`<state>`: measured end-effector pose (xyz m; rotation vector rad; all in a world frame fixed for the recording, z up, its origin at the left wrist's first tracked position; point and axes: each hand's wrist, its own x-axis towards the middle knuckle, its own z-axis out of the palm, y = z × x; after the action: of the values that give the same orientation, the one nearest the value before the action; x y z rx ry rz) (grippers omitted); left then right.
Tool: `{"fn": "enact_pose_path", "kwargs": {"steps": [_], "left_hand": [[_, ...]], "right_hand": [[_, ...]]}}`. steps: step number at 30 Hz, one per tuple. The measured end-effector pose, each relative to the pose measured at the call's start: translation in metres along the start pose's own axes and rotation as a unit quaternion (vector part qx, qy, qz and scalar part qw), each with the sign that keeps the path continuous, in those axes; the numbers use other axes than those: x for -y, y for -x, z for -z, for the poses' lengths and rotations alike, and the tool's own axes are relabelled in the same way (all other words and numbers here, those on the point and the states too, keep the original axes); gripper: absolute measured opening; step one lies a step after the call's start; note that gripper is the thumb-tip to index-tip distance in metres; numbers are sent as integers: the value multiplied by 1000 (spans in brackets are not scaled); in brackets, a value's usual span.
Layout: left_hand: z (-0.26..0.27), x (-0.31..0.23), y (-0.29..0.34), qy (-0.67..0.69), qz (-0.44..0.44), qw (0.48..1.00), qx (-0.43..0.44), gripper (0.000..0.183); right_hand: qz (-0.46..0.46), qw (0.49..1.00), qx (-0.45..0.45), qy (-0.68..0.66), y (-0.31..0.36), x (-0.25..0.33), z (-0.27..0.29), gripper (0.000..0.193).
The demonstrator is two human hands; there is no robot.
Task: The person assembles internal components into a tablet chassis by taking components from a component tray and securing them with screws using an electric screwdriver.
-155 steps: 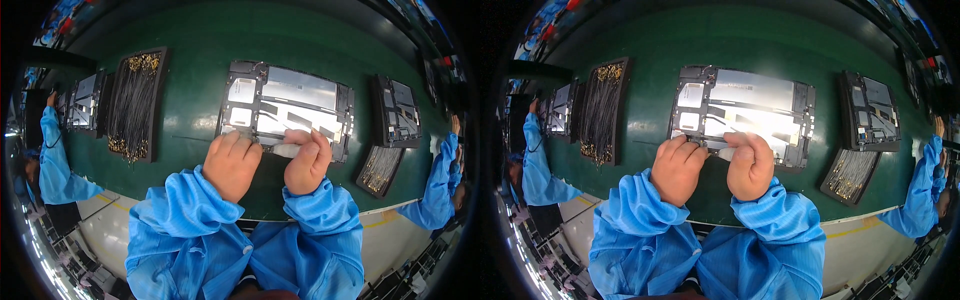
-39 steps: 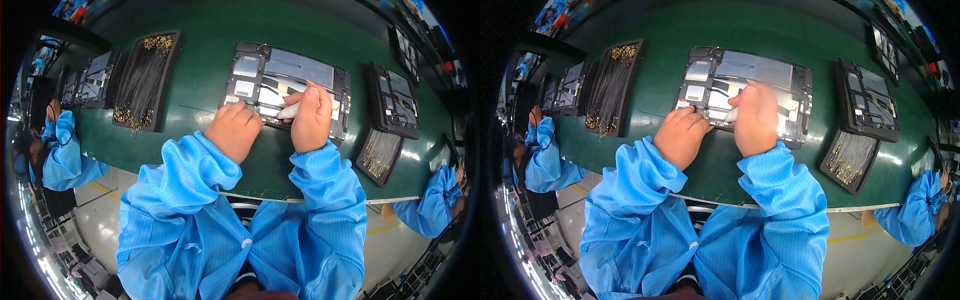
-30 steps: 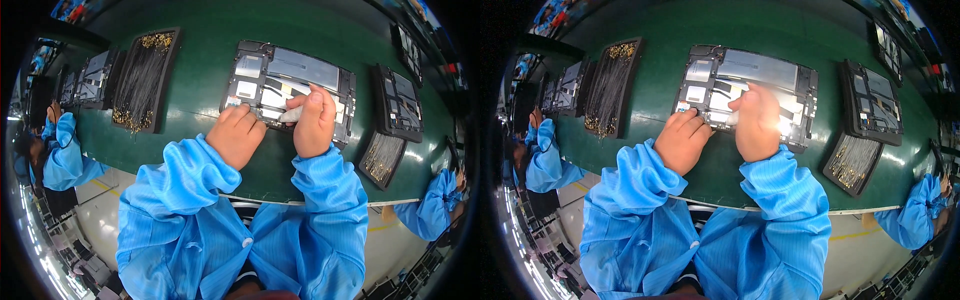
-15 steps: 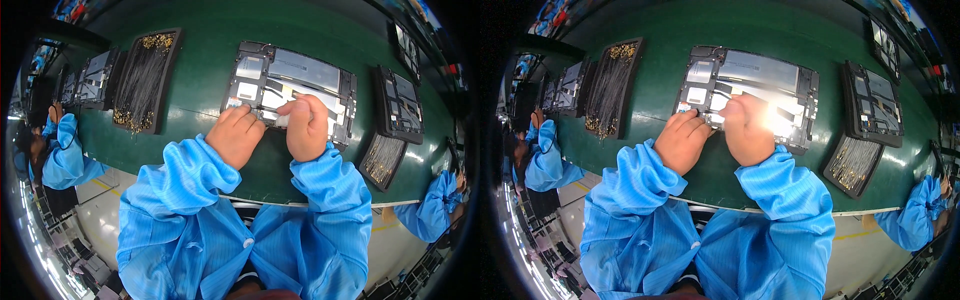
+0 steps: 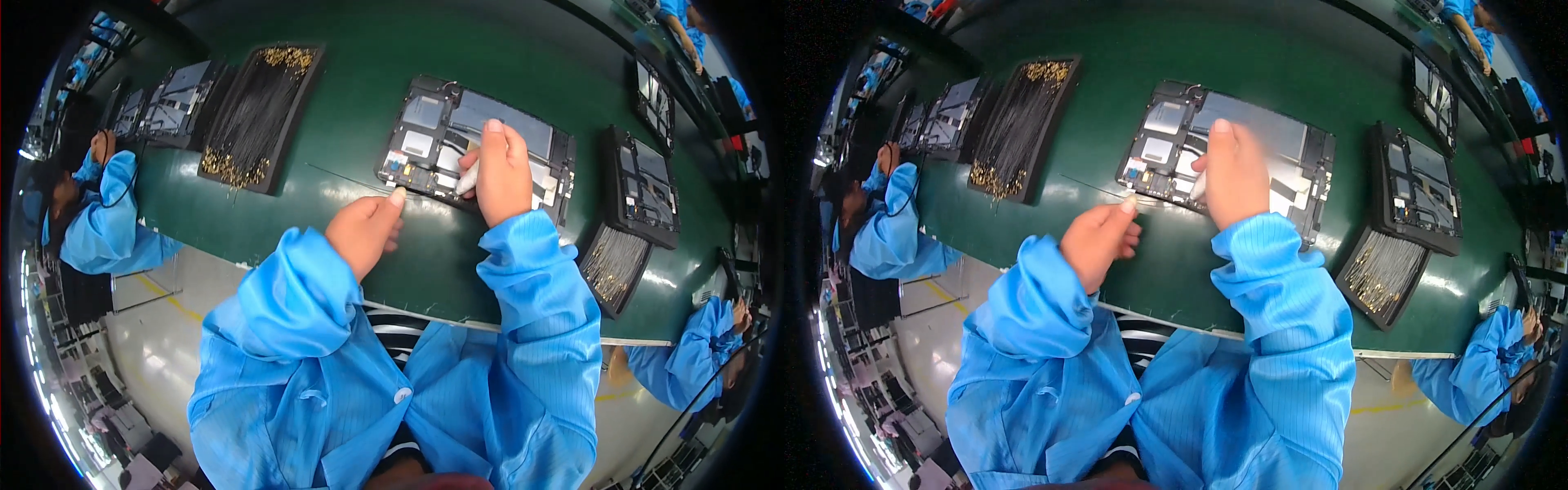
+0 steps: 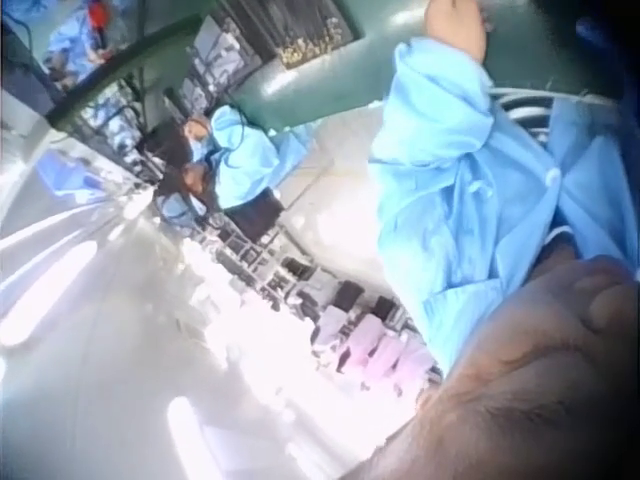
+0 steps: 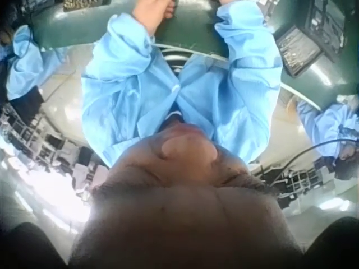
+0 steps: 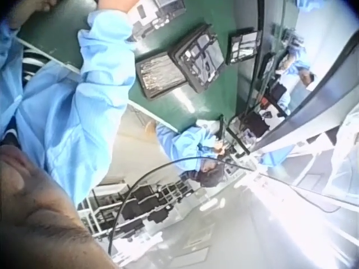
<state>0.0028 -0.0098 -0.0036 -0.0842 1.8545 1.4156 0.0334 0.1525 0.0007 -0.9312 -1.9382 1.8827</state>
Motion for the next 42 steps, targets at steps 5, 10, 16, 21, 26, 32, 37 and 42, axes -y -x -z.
{"fn": "enact_pose_path", "kwargs": {"steps": [5,10,16,21,26,32,37,42], "left_hand": [[-1,8,-26,263,78,959,-69,22],[3,8,-17,166,-33,977,-131,17],[8,23,16,-22,102,981,161,38],[9,21,8,-18,134,975,178,44],[4,17,-5,-22,91,977,191,44],[-1,14,-10,16,113,982,153,42],[3,16,-13,81,111,978,154,36],[11,19,-15,173,59,965,187,35]], "right_hand": [[-17,1000,15,9,7,-6,-2,43],[-19,995,-18,-93,16,-13,-1,40],[3,987,3,-161,16,-16,2,40],[-34,988,14,-150,5,-15,4,40],[-100,979,179,-13,-7,4,5,46],[40,901,223,370,-19,-8,-14,39],[-1,932,176,318,-16,-6,-7,26],[-29,990,-133,48,17,-13,104,29]]}}
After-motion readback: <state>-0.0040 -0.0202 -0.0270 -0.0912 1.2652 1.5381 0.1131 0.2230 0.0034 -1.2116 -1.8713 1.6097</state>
